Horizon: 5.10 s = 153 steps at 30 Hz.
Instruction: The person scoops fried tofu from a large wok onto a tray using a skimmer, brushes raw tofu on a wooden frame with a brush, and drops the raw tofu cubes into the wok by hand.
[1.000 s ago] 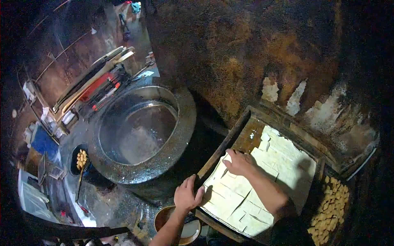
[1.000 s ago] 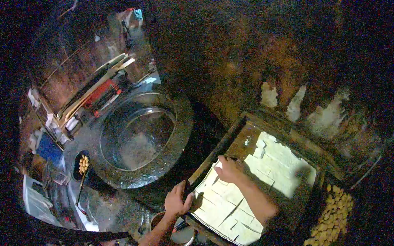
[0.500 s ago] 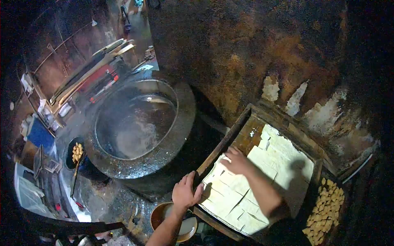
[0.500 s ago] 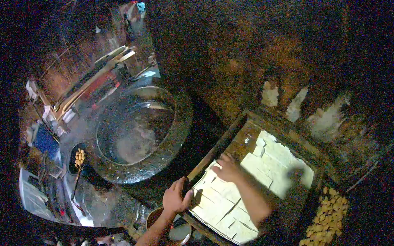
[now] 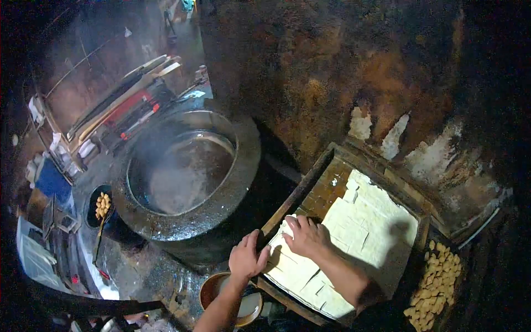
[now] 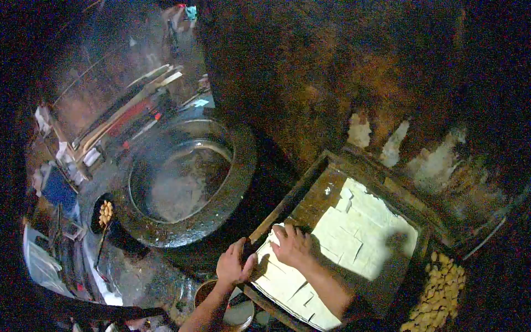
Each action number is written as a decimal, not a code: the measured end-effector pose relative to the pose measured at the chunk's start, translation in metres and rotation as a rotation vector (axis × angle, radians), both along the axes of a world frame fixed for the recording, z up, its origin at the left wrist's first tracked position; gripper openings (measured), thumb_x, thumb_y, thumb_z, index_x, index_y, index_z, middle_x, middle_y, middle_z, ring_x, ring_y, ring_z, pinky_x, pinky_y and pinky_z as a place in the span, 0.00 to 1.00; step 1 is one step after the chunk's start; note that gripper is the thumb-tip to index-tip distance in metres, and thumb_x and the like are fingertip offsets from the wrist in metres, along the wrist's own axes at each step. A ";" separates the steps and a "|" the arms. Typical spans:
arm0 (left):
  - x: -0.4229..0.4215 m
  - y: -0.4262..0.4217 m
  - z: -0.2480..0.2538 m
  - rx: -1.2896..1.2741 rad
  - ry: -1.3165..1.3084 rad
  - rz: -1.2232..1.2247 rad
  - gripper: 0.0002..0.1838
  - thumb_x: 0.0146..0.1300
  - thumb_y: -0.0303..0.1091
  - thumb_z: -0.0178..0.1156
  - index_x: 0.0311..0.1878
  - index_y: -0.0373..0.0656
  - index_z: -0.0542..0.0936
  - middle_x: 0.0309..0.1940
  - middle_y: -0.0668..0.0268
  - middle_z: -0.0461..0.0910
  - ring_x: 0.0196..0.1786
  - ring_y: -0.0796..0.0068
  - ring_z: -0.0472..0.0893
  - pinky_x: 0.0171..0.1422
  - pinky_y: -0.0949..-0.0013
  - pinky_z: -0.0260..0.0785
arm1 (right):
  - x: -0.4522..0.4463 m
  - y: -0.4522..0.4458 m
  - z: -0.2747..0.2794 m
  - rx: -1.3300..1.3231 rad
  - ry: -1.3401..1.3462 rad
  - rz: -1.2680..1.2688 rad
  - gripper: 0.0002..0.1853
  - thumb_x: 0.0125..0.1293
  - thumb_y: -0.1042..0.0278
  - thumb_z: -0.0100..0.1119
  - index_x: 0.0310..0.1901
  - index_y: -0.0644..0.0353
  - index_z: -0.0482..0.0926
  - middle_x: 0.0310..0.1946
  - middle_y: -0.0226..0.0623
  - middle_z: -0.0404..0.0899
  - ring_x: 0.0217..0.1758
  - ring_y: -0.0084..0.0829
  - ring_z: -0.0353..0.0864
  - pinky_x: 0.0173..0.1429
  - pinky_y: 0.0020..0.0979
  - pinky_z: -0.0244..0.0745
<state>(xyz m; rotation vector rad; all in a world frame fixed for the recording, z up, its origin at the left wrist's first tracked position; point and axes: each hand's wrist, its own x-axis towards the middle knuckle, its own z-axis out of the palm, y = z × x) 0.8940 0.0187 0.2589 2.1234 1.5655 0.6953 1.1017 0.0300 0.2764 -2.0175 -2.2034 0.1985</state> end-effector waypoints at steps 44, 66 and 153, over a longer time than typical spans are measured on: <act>-0.043 -0.090 0.010 -0.735 -2.341 0.260 0.27 0.67 0.56 0.47 0.57 0.45 0.75 0.48 0.58 0.80 0.47 0.49 0.80 0.55 0.45 0.72 | -0.031 -0.007 -0.032 0.029 0.344 0.011 0.25 0.66 0.52 0.52 0.56 0.65 0.70 0.58 0.55 0.71 0.61 0.55 0.71 0.63 0.46 0.66; -0.062 -0.104 0.015 -0.676 -2.266 0.357 0.27 0.67 0.56 0.46 0.55 0.43 0.75 0.43 0.56 0.81 0.41 0.51 0.82 0.49 0.49 0.75 | -0.113 -0.062 -0.017 -0.258 0.311 -0.125 0.32 0.64 0.44 0.53 0.60 0.63 0.67 0.63 0.56 0.66 0.66 0.57 0.64 0.67 0.52 0.62; -0.265 -0.235 -0.055 -0.538 -0.266 0.750 0.43 0.62 0.67 0.47 0.67 0.38 0.65 0.58 0.45 0.73 0.61 0.47 0.74 0.65 0.54 0.64 | -0.107 -0.065 -0.040 -0.124 0.553 0.253 0.17 0.67 0.55 0.50 0.45 0.62 0.74 0.42 0.57 0.79 0.48 0.57 0.77 0.52 0.49 0.70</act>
